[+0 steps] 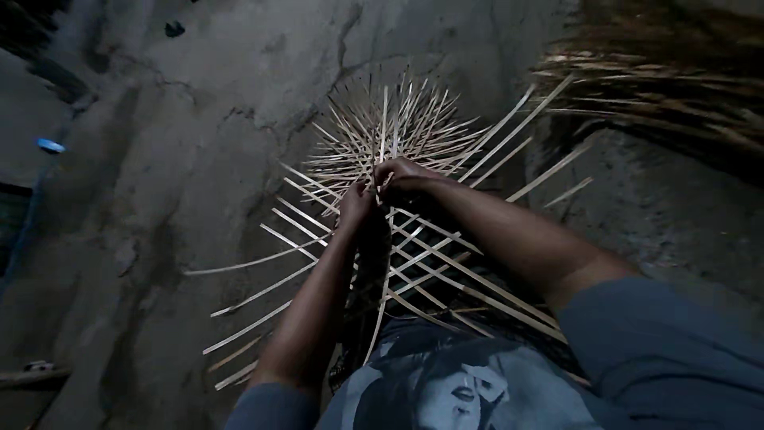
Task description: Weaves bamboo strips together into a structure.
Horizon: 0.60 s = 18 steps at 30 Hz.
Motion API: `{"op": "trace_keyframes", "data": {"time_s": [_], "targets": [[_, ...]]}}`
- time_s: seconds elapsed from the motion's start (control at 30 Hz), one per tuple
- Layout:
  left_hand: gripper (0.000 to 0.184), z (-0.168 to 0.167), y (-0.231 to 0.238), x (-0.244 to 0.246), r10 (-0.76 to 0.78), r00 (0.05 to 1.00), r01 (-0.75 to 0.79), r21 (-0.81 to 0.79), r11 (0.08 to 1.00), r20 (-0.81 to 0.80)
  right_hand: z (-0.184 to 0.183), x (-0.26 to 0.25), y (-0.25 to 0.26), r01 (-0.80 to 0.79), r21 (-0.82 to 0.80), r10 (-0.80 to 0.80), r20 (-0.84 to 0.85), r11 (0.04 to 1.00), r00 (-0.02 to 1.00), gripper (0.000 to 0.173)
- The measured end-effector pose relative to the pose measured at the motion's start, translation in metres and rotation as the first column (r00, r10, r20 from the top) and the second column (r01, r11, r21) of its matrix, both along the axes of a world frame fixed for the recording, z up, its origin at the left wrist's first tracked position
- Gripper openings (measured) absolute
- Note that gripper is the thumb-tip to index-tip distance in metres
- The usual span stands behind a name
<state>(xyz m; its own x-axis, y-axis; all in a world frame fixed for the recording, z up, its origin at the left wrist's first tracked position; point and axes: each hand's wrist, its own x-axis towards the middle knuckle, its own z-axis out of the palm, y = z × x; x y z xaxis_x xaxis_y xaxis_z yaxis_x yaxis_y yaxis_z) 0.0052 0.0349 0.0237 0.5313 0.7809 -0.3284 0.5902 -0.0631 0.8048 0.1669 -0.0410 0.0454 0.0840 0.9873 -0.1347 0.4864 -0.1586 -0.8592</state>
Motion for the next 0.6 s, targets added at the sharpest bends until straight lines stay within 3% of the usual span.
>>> {"op": "trace_keyframes", "data": {"time_s": [0.03,0.13,0.2,0.27,0.37,0.43,0.53,0.6], "targets": [[0.039,-0.002,0.003,0.001,-0.052,0.999,0.052,-0.023,0.998,0.014,0.000,0.001,-0.009,0.040,-0.011,-0.041,-0.104,0.999,0.994,0.028],[0.031,-0.010,0.006,-0.009,-0.105,0.948,0.161,-0.169,0.972,0.300,-0.028,0.005,-0.014,0.134,0.022,-0.119,-0.320,0.991,0.940,0.031],[0.030,-0.012,-0.001,-0.019,-0.106,0.894,0.191,-0.156,0.969,0.435,-0.044,0.011,0.002,0.130,0.043,-0.116,-0.247,0.991,0.962,0.043],[0.039,-0.011,-0.004,-0.024,-0.137,0.854,0.229,-0.127,0.965,0.501,-0.028,0.007,0.011,0.070,-0.050,-0.074,-0.086,0.996,0.993,0.056],[0.045,0.012,-0.007,-0.036,-0.126,0.869,0.195,-0.096,0.976,0.479,-0.005,0.013,0.028,-0.169,-0.226,0.183,0.041,0.959,0.982,0.039],[0.039,0.040,-0.005,-0.051,-0.085,0.864,0.157,-0.104,0.982,0.497,0.000,0.024,0.043,-0.275,-0.283,0.271,-0.055,0.919,0.961,0.023],[0.035,0.084,-0.008,-0.078,-0.119,0.863,0.233,-0.179,0.956,0.492,0.041,0.022,0.046,-0.188,-0.374,0.169,-0.084,0.908,0.982,0.026],[0.034,0.102,-0.016,-0.094,-0.235,0.876,0.376,-0.293,0.879,0.421,0.067,0.031,0.052,-0.111,-0.335,0.084,-0.093,0.936,0.992,0.025]]}}
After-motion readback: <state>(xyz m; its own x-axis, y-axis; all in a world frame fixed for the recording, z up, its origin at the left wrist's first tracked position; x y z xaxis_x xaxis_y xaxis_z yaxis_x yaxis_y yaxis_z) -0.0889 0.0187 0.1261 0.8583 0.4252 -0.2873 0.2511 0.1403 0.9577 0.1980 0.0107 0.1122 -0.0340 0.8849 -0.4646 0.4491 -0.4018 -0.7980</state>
